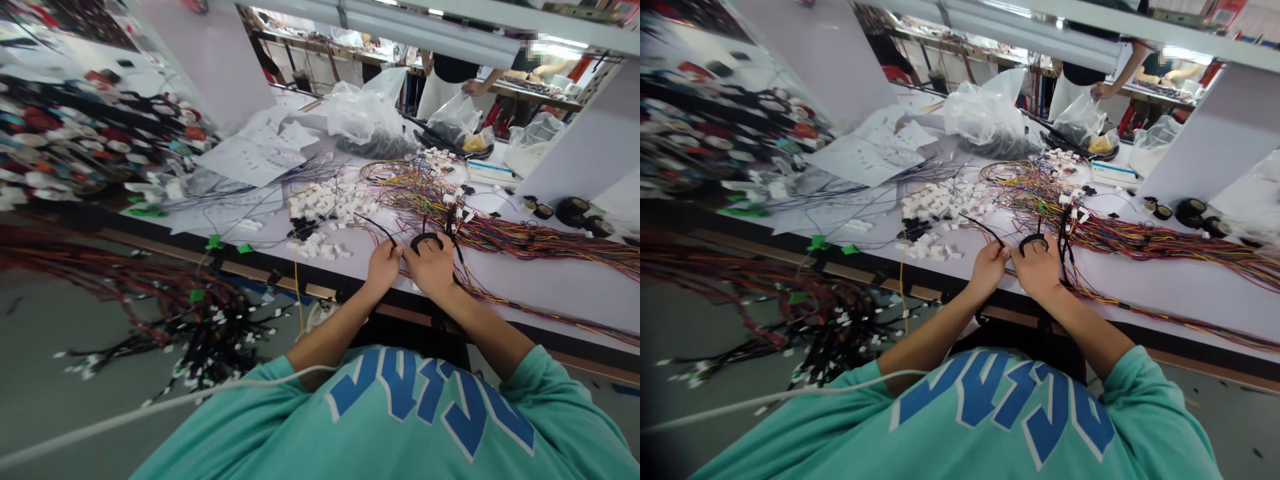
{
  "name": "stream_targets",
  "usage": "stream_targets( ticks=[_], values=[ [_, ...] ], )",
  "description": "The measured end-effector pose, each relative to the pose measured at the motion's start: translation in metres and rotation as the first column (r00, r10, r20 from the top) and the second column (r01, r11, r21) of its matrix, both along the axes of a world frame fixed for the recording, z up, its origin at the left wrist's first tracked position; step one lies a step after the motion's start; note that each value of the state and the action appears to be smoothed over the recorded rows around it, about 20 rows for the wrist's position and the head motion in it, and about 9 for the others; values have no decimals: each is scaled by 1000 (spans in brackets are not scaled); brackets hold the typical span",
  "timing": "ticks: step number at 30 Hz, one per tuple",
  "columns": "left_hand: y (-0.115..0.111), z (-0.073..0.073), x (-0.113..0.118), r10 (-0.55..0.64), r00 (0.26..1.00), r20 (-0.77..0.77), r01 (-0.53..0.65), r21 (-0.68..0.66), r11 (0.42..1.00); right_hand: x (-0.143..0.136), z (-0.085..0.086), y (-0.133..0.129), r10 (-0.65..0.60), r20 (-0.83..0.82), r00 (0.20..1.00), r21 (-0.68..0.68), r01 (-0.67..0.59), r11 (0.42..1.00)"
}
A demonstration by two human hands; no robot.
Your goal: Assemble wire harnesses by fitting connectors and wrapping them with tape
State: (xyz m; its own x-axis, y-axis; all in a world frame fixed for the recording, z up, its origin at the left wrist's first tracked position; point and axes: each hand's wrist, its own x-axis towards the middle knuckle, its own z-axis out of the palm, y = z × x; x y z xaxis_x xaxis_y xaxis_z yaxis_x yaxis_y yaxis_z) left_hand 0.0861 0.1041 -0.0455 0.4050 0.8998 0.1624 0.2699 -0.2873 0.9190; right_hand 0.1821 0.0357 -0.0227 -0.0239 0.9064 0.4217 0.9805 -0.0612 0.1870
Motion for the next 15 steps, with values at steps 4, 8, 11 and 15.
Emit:
stream_targets(
  ticks=[4,8,11,15],
  values=[
    [-2,-3,3,15,999,35,-12,-95,995,5,-10,0,67,104,992,99,-78,992],
    [-1,-7,7,28,999,38,-22,-157,987,9,-11,0,98,154,983,84,-112,990],
    [1,-8,9,44,999,13,-41,-167,985,9,-7,-1,127,177,976,42,-137,990],
    [0,-5,11,42,995,-91,-55,-154,987,8,-1,-7,148,213,966,-8,-150,989]
  ],
)
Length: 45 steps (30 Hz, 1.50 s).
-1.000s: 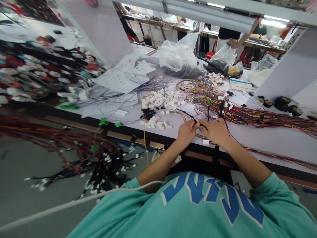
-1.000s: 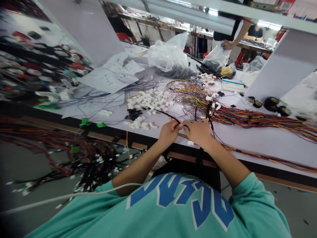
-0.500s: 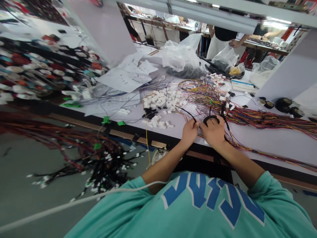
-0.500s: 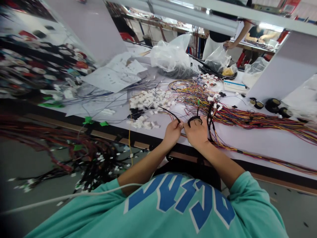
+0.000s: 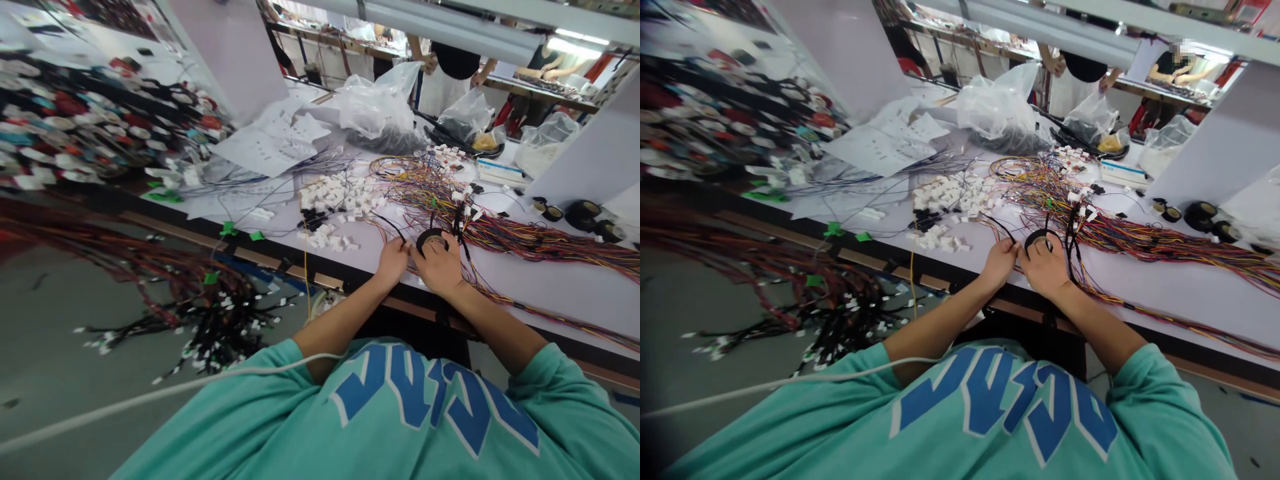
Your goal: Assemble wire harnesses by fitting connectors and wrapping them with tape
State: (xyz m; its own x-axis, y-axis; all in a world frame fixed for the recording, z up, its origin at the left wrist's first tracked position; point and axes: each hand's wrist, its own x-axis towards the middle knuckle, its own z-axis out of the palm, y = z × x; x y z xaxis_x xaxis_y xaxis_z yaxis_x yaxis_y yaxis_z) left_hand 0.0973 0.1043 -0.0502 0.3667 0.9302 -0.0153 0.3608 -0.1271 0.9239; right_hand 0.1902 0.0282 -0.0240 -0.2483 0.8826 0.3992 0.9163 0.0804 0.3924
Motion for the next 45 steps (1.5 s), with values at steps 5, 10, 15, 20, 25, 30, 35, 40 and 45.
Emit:
stream_targets(
  ticks=[5,10,15,20,25,30,35,40,45],
  values=[
    [-6,1,-2,-48,995,-84,50,29,998,3,2,-6,4,-13,1000,-31,-4,999],
    [-3,3,-1,-43,990,-137,45,10,999,-18,11,-23,50,-78,996,42,-46,998],
    [8,9,2,2,987,-160,-1,9,1000,-51,38,-52,335,-261,906,154,-303,940],
    [6,7,2,6,995,99,13,-182,983,-4,59,-50,104,-327,939,320,7,948],
    [7,13,-3,42,957,288,69,-364,929,52,58,-45,-196,-439,877,197,307,931],
    [20,16,-17,-172,967,188,227,-331,916,87,36,-38,-324,-535,780,153,467,871],
    [27,16,-22,-189,953,-235,211,76,975,107,16,-34,-364,-580,729,125,521,844],
    [36,20,-25,-296,954,-51,286,-145,947,112,7,-35,-349,-594,725,135,518,845],
    [71,27,-47,-183,962,-201,216,158,963,113,6,-34,-338,-609,718,122,505,854]
  ],
)
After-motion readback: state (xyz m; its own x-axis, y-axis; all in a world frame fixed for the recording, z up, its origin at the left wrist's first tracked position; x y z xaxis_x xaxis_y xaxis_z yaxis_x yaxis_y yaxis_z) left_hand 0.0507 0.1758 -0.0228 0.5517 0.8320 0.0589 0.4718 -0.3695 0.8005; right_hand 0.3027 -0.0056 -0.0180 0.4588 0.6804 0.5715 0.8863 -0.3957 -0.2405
